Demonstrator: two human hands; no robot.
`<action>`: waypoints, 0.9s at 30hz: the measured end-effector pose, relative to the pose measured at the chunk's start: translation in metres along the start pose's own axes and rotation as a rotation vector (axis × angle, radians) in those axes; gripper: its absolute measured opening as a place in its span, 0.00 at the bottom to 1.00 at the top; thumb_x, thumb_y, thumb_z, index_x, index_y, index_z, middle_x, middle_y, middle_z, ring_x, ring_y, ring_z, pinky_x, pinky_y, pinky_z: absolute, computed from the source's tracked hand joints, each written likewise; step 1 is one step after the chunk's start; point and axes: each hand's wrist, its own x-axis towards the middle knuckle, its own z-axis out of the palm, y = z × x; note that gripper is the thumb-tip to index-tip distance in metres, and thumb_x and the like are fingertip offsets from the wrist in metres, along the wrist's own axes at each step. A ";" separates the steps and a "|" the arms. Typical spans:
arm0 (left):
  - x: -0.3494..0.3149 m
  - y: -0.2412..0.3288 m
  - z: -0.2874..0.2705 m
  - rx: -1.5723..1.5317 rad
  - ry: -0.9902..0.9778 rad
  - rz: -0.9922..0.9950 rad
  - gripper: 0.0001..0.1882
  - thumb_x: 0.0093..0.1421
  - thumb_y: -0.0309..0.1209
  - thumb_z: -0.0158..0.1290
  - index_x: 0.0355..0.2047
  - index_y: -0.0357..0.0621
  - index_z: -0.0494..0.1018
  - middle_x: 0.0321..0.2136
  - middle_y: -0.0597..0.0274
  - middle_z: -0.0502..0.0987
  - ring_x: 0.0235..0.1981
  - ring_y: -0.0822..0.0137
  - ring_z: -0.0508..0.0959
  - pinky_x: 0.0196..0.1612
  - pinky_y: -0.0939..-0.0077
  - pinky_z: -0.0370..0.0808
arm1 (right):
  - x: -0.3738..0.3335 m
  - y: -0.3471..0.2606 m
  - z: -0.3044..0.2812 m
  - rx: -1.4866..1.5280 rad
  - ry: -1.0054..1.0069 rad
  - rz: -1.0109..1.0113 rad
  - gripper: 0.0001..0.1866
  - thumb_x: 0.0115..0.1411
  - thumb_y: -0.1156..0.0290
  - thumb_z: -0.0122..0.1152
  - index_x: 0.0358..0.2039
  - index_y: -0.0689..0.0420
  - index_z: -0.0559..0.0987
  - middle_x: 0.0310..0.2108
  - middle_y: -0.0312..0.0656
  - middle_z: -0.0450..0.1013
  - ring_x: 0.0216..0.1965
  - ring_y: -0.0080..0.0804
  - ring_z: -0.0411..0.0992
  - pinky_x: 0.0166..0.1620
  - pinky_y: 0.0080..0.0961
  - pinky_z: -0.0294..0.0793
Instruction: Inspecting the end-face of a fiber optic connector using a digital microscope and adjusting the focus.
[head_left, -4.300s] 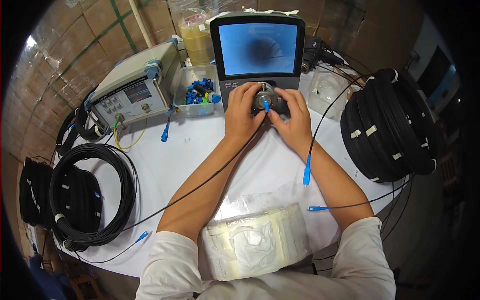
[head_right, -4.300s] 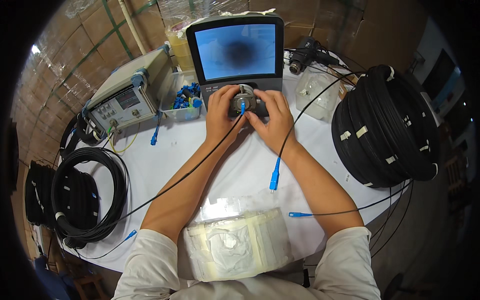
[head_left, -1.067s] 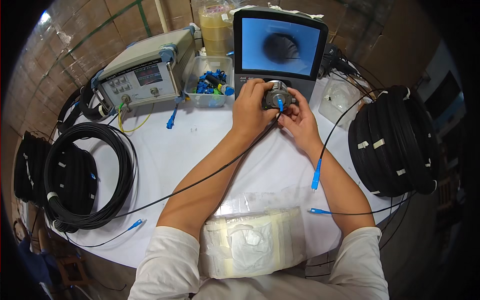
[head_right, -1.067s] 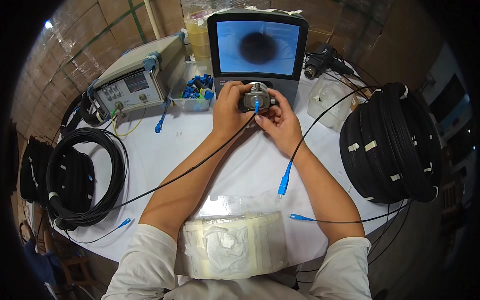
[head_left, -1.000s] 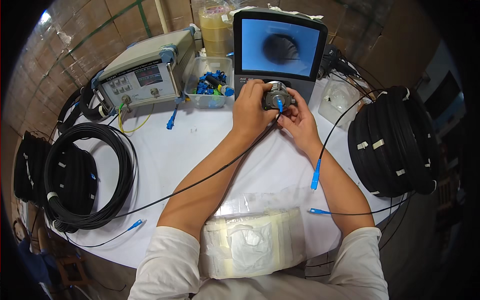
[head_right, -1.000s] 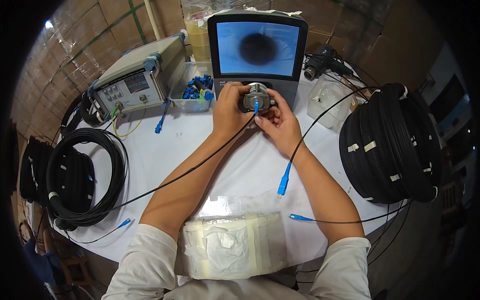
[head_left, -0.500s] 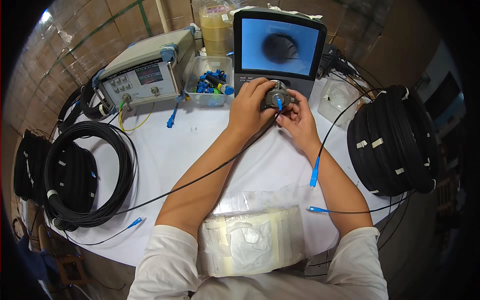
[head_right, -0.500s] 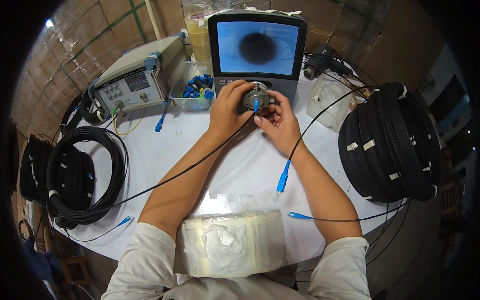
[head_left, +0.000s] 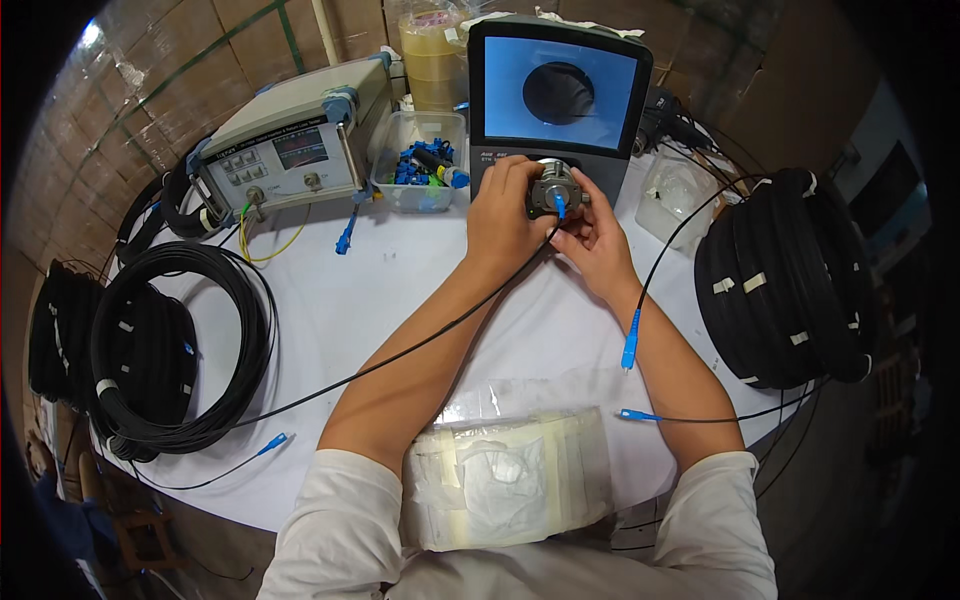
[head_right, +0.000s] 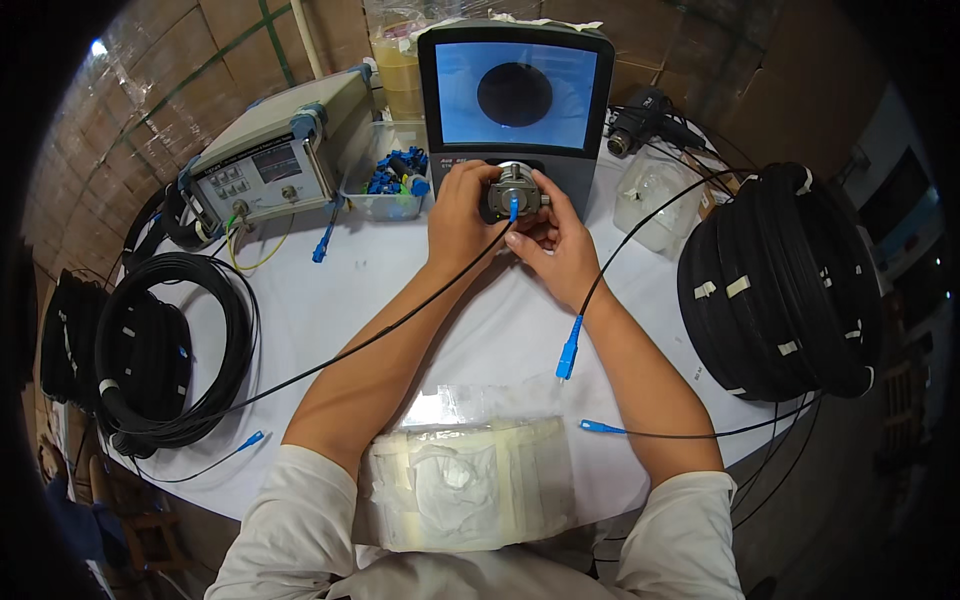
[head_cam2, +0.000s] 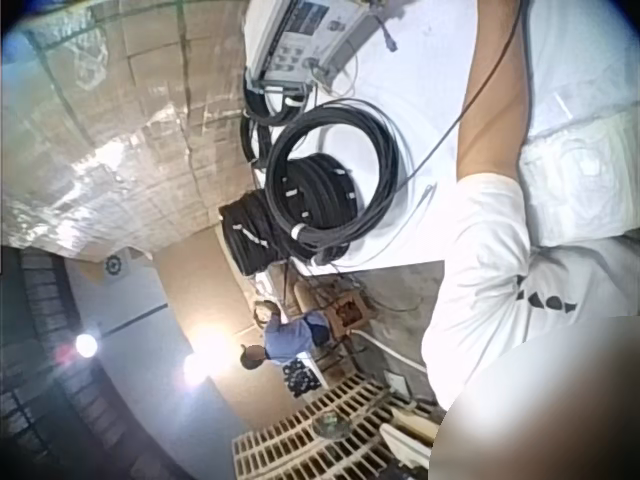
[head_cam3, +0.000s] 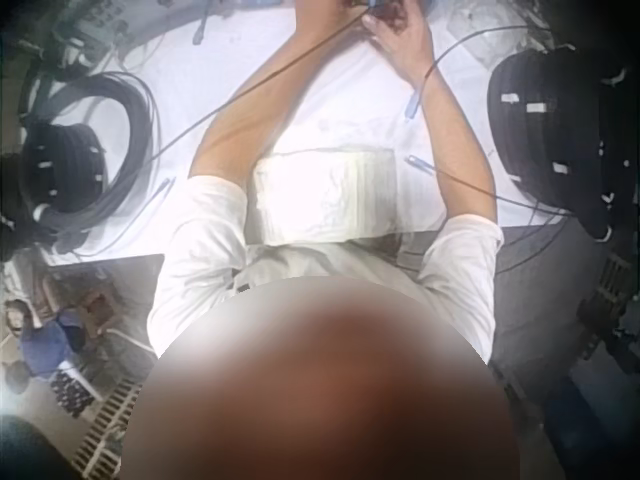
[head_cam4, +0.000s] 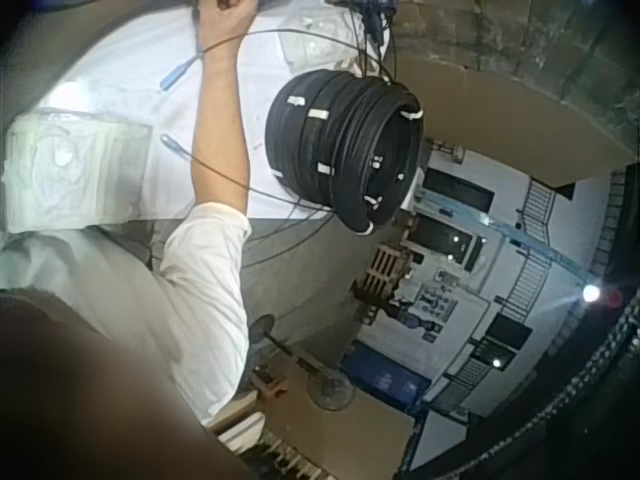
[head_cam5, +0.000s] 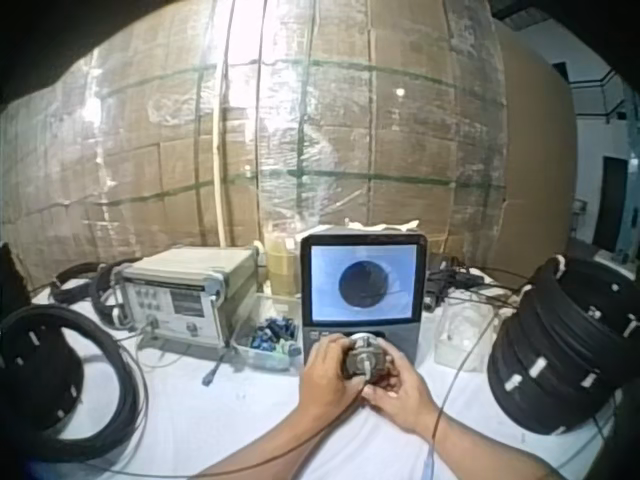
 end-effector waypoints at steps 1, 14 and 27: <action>-0.001 0.000 -0.003 -0.006 -0.012 0.018 0.35 0.41 0.23 0.72 0.53 0.44 0.76 0.52 0.56 0.77 0.51 0.49 0.79 0.51 0.57 0.80 | -0.001 0.004 0.001 0.020 0.011 -0.016 0.45 0.66 0.79 0.70 0.77 0.54 0.56 0.47 0.41 0.77 0.46 0.25 0.77 0.52 0.24 0.79; 0.004 -0.004 -0.010 -0.018 -0.082 0.107 0.38 0.42 0.24 0.73 0.57 0.47 0.76 0.54 0.58 0.77 0.50 0.49 0.79 0.50 0.57 0.81 | -0.002 0.008 -0.004 0.101 0.017 -0.013 0.40 0.65 0.78 0.71 0.72 0.56 0.58 0.51 0.42 0.75 0.48 0.25 0.77 0.52 0.24 0.79; 0.001 -0.004 -0.007 -0.036 -0.071 0.087 0.38 0.42 0.23 0.73 0.57 0.45 0.76 0.54 0.57 0.77 0.52 0.48 0.79 0.52 0.57 0.80 | -0.002 0.007 -0.001 0.065 0.023 -0.020 0.42 0.65 0.79 0.71 0.74 0.55 0.58 0.50 0.41 0.76 0.48 0.23 0.77 0.51 0.23 0.78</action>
